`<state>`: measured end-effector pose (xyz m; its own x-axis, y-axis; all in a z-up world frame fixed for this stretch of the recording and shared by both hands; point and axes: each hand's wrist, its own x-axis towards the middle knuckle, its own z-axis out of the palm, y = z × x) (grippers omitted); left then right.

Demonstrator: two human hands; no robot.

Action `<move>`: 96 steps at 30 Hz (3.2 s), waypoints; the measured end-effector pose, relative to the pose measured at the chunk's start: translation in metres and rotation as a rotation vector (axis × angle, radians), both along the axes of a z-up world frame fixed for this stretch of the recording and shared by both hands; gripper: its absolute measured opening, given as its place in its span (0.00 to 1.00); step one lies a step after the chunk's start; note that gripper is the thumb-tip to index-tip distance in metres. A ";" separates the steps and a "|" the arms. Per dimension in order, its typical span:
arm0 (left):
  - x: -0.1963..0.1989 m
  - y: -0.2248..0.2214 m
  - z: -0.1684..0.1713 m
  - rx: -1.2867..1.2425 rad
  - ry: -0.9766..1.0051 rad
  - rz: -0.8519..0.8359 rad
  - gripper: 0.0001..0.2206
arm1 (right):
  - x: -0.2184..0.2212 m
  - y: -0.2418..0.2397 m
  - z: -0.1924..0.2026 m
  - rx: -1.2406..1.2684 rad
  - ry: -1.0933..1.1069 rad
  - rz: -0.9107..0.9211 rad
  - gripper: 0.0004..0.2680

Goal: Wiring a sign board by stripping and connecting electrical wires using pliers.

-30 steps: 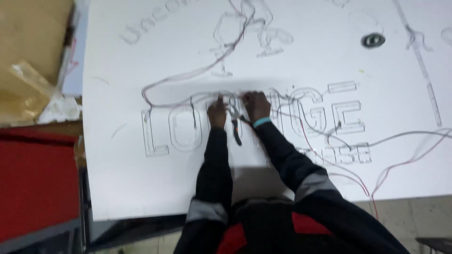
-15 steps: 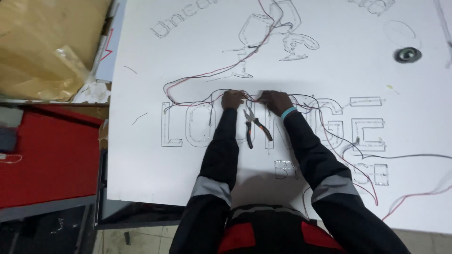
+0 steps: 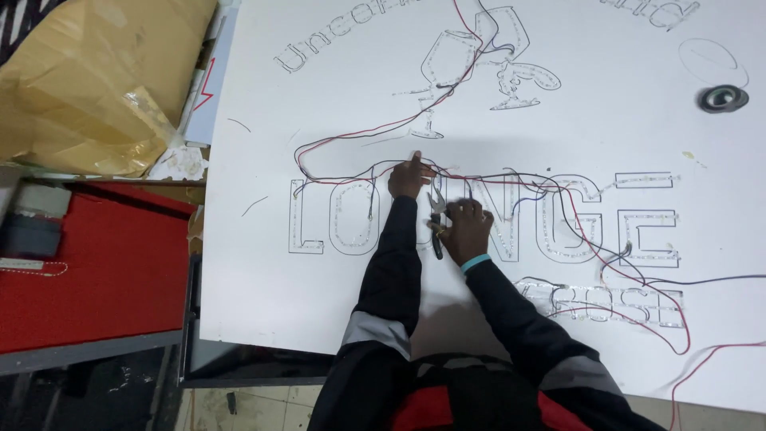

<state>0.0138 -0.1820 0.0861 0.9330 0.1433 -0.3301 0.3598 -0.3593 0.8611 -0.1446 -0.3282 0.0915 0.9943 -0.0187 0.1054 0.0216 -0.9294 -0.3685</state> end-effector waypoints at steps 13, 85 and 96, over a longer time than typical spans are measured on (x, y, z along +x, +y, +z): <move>0.010 0.012 -0.033 -0.769 -0.217 0.061 0.15 | 0.010 -0.010 -0.008 -0.342 0.044 0.019 0.17; -0.023 -0.059 -0.012 -0.926 -0.284 0.208 0.23 | 0.101 -0.032 -0.046 0.701 0.443 -0.123 0.21; 0.015 -0.067 -0.042 -0.908 -0.330 0.381 0.09 | 0.076 -0.039 0.020 0.698 0.574 -0.037 0.20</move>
